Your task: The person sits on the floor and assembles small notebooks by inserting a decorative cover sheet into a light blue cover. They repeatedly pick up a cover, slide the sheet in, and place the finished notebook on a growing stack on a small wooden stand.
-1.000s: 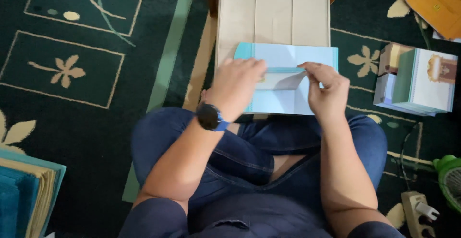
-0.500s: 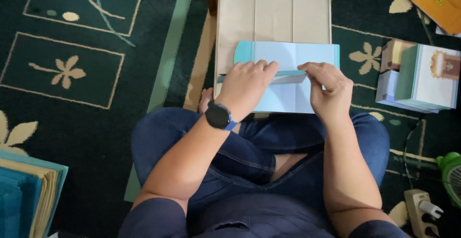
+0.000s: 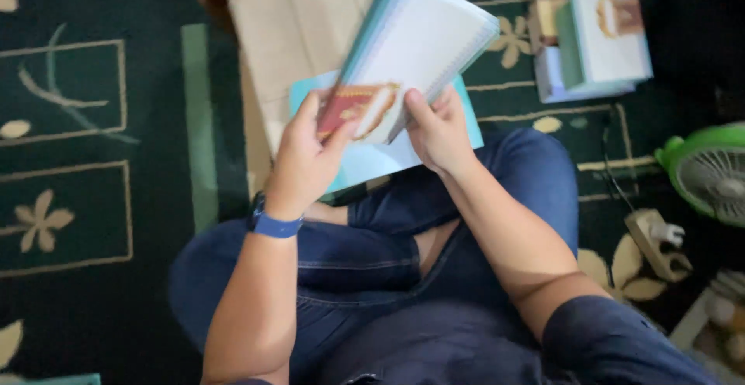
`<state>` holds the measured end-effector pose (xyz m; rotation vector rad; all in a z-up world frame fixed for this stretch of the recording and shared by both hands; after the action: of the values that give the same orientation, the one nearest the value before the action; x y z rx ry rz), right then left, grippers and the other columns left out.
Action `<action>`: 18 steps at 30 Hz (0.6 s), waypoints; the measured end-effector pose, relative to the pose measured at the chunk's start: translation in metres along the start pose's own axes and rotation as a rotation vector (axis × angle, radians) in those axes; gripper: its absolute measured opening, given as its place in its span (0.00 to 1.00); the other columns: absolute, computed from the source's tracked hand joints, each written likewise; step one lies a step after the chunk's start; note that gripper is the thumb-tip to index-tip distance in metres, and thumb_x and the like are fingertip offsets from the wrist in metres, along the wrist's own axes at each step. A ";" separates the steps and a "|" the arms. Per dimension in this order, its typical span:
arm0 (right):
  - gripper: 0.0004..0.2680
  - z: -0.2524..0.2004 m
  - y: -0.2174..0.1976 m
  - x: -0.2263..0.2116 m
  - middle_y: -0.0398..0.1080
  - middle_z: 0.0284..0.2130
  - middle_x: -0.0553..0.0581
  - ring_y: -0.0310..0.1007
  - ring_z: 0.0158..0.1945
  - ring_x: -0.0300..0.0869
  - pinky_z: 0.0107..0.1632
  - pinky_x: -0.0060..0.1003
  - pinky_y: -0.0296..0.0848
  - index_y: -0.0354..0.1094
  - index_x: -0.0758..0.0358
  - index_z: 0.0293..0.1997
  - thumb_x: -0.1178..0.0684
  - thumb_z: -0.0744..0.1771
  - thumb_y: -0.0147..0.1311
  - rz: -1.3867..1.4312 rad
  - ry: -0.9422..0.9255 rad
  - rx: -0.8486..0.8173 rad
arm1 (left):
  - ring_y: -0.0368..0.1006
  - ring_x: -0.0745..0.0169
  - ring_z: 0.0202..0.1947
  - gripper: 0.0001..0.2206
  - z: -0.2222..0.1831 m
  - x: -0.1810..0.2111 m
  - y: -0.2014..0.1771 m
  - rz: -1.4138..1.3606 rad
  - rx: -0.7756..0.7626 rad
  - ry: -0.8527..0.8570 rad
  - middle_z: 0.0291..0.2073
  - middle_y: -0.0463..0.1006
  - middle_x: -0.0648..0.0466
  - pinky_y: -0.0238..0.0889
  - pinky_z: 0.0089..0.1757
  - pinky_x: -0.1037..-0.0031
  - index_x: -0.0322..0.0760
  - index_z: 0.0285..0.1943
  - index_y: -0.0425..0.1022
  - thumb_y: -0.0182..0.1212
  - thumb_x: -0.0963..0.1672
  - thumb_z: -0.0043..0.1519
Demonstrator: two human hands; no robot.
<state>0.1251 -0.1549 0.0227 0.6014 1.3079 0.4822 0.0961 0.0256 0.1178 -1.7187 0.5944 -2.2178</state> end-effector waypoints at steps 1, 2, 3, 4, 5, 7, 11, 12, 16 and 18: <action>0.07 0.000 0.005 -0.019 0.77 0.43 0.59 0.79 0.44 0.43 0.50 0.45 0.78 0.67 0.67 0.53 0.61 0.70 0.57 -0.007 -0.015 0.024 | 0.77 0.32 0.50 0.20 -0.001 0.001 -0.001 -0.009 -0.026 0.009 0.45 0.80 0.35 0.71 0.48 0.54 0.31 0.62 0.69 0.67 0.44 0.63; 0.03 0.002 0.020 -0.025 0.71 0.31 0.50 0.69 0.32 0.34 0.39 0.33 0.68 0.70 0.63 0.44 0.60 0.69 0.59 -0.169 0.109 -0.064 | 0.76 0.30 0.50 0.19 -0.001 -0.002 -0.002 0.073 -0.045 -0.036 0.45 0.80 0.34 0.70 0.46 0.51 0.30 0.62 0.69 0.64 0.44 0.65; 0.03 0.002 0.032 -0.030 0.65 0.19 0.42 0.58 0.21 0.25 0.27 0.21 0.57 0.74 0.58 0.34 0.59 0.67 0.61 -0.331 0.237 -0.149 | 0.76 0.29 0.49 0.18 -0.001 -0.005 -0.004 0.156 -0.063 -0.079 0.44 0.80 0.32 0.70 0.44 0.49 0.29 0.62 0.68 0.61 0.45 0.67; 0.03 0.010 0.012 -0.040 0.65 0.19 0.42 0.58 0.21 0.25 0.27 0.21 0.57 0.74 0.58 0.34 0.59 0.67 0.61 -0.334 0.228 -0.134 | 0.76 0.29 0.49 0.18 -0.001 -0.002 -0.008 0.151 -0.077 -0.070 0.44 0.80 0.32 0.70 0.44 0.49 0.29 0.62 0.68 0.61 0.45 0.67; 0.06 0.017 0.006 -0.063 0.60 0.39 0.50 0.60 0.41 0.36 0.48 0.31 0.60 0.66 0.60 0.48 0.60 0.68 0.57 -0.438 0.026 -0.251 | 0.74 0.31 0.37 0.15 -0.002 0.001 -0.010 0.330 -0.126 -0.031 0.38 0.80 0.35 0.67 0.36 0.52 0.30 0.58 0.71 0.60 0.44 0.65; 0.14 0.013 0.006 -0.112 0.55 0.59 0.58 0.61 0.62 0.47 0.69 0.42 0.63 0.58 0.63 0.62 0.61 0.69 0.53 -0.546 -0.181 -0.361 | 0.73 0.34 0.25 0.13 -0.004 0.017 -0.010 0.505 -0.176 0.016 0.32 0.80 0.39 0.64 0.28 0.55 0.30 0.54 0.74 0.60 0.42 0.64; 0.26 -0.038 0.037 -0.161 0.60 0.66 0.67 0.53 0.74 0.61 0.74 0.57 0.52 0.62 0.68 0.64 0.63 0.57 0.58 -1.500 -0.326 -0.659 | 0.76 0.37 0.31 0.04 -0.021 0.035 0.038 0.703 -0.560 -0.029 0.31 0.82 0.47 0.65 0.33 0.53 0.43 0.43 0.74 0.57 0.43 0.61; 0.26 -0.058 0.038 -0.155 0.64 0.65 0.64 0.54 0.73 0.59 0.72 0.59 0.51 0.65 0.66 0.62 0.62 0.56 0.51 -1.624 -0.261 -0.823 | 0.76 0.38 0.31 0.04 -0.026 0.042 0.053 0.740 -0.610 0.033 0.30 0.82 0.49 0.65 0.34 0.54 0.42 0.42 0.73 0.56 0.43 0.60; 0.30 -0.085 0.013 -0.186 0.64 0.64 0.67 0.59 0.71 0.58 0.74 0.56 0.50 0.60 0.69 0.65 0.60 0.53 0.50 -1.475 -0.066 -0.794 | 0.77 0.37 0.32 0.08 -0.014 0.078 0.095 0.820 -0.642 0.139 0.33 0.81 0.49 0.67 0.36 0.53 0.41 0.43 0.73 0.55 0.40 0.57; 0.33 -0.091 -0.007 -0.194 0.57 0.70 0.67 0.52 0.75 0.57 0.74 0.56 0.47 0.52 0.71 0.70 0.56 0.56 0.58 -1.569 -0.084 -0.716 | 0.77 0.38 0.32 0.07 -0.008 0.107 0.130 0.837 -0.702 0.303 0.31 0.81 0.45 0.68 0.37 0.53 0.41 0.42 0.74 0.55 0.44 0.57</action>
<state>-0.0035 -0.2723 0.1486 -0.9970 1.0525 -0.4008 0.0563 -0.1360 0.1450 -0.9957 1.9169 -1.7107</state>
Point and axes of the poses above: each hand's wrist, its own z-axis towards the middle knuckle, its own y-axis out of the palm, x = y × z, the point moved 9 cm from there along z, towards the middle knuckle
